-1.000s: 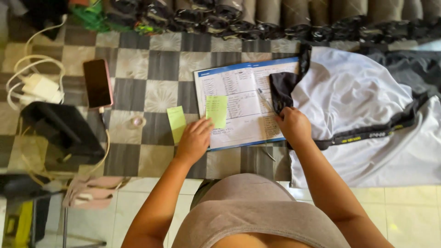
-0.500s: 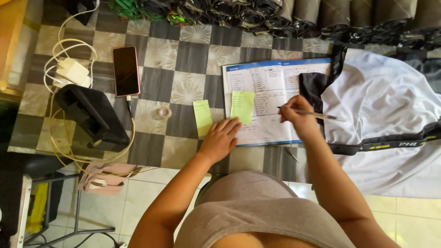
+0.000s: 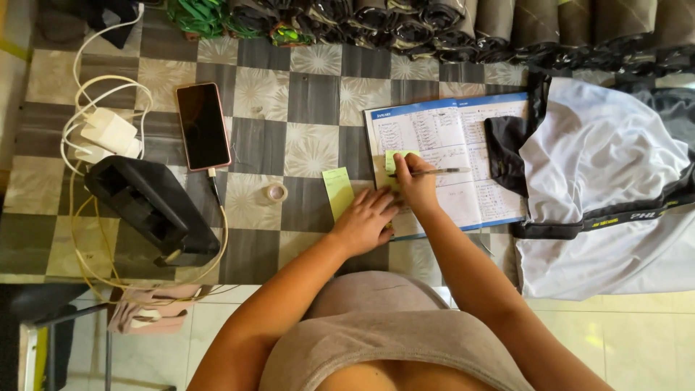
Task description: Folding and rolling a jersey, securing it with a paper band, and logging the item in a ledger.
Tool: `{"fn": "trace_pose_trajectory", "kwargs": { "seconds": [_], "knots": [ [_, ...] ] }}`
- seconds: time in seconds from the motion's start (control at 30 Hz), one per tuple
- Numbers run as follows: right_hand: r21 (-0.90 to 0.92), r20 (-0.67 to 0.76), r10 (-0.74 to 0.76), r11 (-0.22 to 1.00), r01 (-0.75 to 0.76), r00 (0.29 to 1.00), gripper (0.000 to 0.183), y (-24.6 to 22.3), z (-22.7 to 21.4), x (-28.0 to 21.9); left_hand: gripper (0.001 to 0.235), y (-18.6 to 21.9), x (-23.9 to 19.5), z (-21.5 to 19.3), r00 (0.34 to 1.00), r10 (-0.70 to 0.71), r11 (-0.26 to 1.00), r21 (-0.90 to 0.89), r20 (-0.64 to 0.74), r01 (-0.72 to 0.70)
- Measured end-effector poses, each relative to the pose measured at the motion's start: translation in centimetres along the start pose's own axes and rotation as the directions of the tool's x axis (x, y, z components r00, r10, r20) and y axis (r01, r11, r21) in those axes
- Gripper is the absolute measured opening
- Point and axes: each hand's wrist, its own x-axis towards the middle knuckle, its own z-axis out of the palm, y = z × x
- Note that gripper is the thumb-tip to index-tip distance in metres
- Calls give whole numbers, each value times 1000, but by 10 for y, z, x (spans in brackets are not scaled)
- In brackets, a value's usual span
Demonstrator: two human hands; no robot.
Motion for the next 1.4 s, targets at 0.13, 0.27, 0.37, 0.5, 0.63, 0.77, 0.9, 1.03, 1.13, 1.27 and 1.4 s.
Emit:
{"fn": "trace_pose_trajectory", "kwargs": {
  "seconds": [0.13,0.27,0.37,0.5,0.63,0.77,0.9,1.03,1.13,1.27,1.4],
  "knots": [
    [-25,-10,-18,1000,18,1000,42,10,3,-2,44,-1,0,-1,1000,-1,1000,-20,-4,1],
    [-91,-12,-65,994,64,998,43,22,5,-3,43,-2,-2,7,995,22,999,51,-99,-17],
    [-107,-5,-89,990,88,996,41,17,5,-4,44,-5,-1,9,992,45,996,76,-120,-36],
    [-76,-13,-120,990,118,993,39,12,7,-5,45,-6,2,10,991,67,994,94,-113,-56],
    [-85,-13,-153,985,151,988,40,12,8,-6,46,-6,3,14,993,57,993,106,-107,-46],
    [-119,-3,-198,973,196,980,41,8,8,-7,46,-5,3,8,996,46,994,107,-80,-37],
    [-82,-21,-187,979,185,982,40,15,7,-5,47,-5,3,7,997,45,993,114,-68,-37],
    [-102,3,-204,974,203,979,41,17,8,-7,47,-4,3,9,998,36,993,114,-55,-29],
    [-121,7,-215,969,214,977,40,16,7,-5,46,-5,3,9,998,32,994,105,-48,-27],
    [-90,14,-219,971,219,976,41,10,5,-6,47,-5,2,10,998,28,995,96,-55,-22],
    [-75,36,-203,976,206,978,41,10,5,-5,47,-5,2,10,998,28,994,111,-54,-22]
  ]
}}
